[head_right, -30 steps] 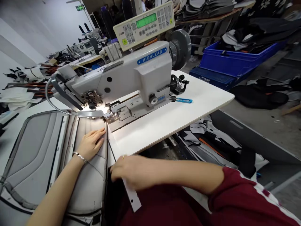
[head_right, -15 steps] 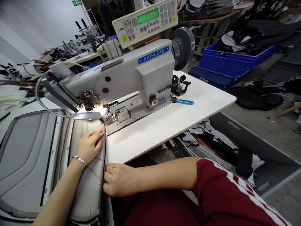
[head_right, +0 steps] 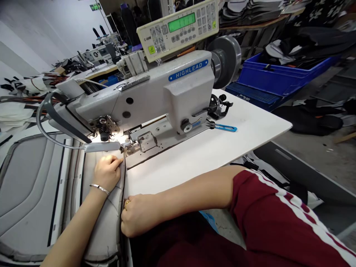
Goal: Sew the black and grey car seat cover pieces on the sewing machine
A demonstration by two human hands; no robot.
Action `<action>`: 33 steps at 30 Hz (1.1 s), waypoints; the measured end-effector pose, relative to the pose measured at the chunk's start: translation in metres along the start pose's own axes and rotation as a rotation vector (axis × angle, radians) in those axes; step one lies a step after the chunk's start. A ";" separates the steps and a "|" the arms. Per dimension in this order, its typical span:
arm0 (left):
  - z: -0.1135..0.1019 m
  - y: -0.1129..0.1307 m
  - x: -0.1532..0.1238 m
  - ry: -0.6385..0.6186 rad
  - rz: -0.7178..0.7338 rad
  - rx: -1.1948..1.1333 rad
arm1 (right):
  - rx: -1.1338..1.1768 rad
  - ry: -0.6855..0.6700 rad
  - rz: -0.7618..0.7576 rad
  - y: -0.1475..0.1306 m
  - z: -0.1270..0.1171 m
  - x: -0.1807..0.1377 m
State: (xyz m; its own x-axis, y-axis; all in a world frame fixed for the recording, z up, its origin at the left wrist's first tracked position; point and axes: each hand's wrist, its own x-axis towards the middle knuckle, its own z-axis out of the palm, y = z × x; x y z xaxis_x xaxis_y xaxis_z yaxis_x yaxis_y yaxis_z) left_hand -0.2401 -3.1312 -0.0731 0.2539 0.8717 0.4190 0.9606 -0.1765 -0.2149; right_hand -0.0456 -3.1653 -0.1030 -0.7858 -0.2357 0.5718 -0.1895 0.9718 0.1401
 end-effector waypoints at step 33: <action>-0.011 0.018 -0.024 0.116 -0.200 -0.306 | 0.113 0.042 -0.082 0.017 0.003 -0.007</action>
State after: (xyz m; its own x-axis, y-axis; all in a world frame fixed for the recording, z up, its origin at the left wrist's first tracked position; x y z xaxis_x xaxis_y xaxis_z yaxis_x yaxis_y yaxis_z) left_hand -0.2279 -3.1606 -0.0777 0.0519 0.8481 0.5272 0.9775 -0.1512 0.1470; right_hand -0.0452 -3.1469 -0.1072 -0.7404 -0.3117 0.5956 -0.3188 0.9428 0.0971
